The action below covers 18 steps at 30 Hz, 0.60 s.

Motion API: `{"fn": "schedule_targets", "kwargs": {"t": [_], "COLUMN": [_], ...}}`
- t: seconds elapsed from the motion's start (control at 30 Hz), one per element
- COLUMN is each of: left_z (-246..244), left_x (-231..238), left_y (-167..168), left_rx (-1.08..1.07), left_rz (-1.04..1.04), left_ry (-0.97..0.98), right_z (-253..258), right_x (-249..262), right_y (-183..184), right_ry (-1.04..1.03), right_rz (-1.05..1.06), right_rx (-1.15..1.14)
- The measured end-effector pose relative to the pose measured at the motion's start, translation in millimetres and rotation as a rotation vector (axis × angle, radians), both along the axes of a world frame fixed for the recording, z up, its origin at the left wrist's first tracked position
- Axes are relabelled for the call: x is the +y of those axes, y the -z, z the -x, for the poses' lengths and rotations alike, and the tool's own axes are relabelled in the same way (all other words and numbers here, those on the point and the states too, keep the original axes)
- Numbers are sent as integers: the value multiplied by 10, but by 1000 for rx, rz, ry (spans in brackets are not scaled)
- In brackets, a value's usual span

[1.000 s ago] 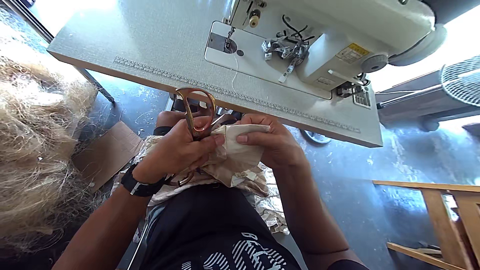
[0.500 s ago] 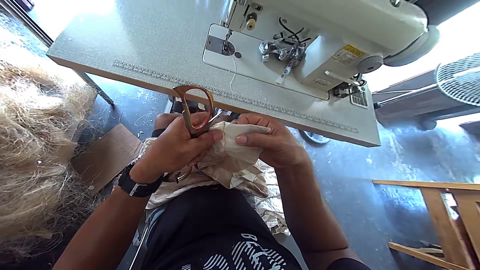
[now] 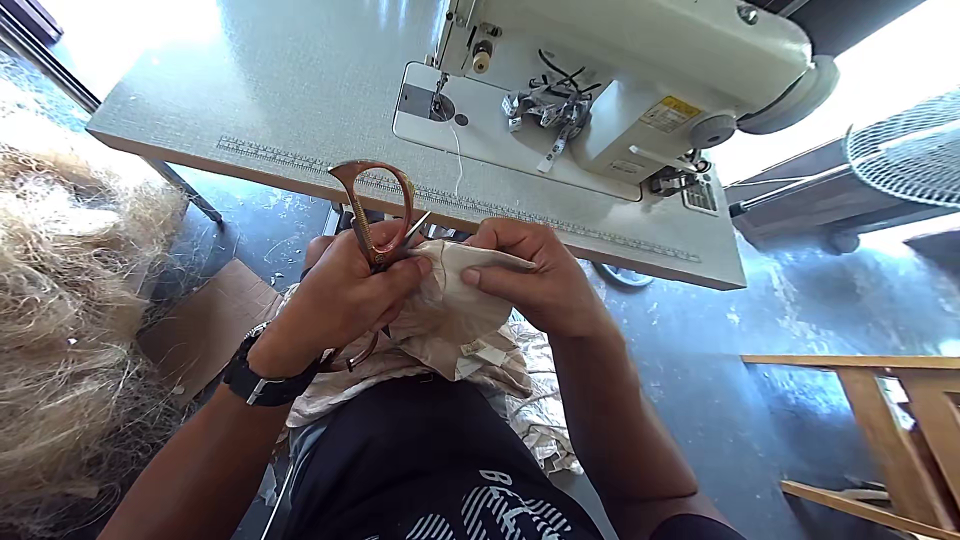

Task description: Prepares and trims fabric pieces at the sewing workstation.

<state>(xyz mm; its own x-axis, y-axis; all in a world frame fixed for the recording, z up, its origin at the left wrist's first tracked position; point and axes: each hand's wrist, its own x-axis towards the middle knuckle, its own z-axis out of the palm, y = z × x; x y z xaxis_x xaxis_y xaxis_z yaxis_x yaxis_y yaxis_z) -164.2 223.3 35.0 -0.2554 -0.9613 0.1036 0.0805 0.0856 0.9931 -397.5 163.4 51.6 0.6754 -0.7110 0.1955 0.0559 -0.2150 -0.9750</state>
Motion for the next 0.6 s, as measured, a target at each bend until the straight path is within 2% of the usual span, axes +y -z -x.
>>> {"fn": "schedule_targets", "kwargs": {"t": [0.3, 0.47, 0.6], "left_z": [-29, 33, 101], "left_x": [8, 18, 28], "left_y": [-53, 10, 77], "left_rx": [-171, -325, -360], "left_rz": [26, 127, 189], "left_ry": [-45, -140, -201], "right_z": [-27, -38, -77], "right_x": [12, 73, 104], "right_y": [-97, -172, -161], "right_ry": [66, 262, 257], "right_rz": [55, 375, 506], "right_rx": [79, 340, 386]}}
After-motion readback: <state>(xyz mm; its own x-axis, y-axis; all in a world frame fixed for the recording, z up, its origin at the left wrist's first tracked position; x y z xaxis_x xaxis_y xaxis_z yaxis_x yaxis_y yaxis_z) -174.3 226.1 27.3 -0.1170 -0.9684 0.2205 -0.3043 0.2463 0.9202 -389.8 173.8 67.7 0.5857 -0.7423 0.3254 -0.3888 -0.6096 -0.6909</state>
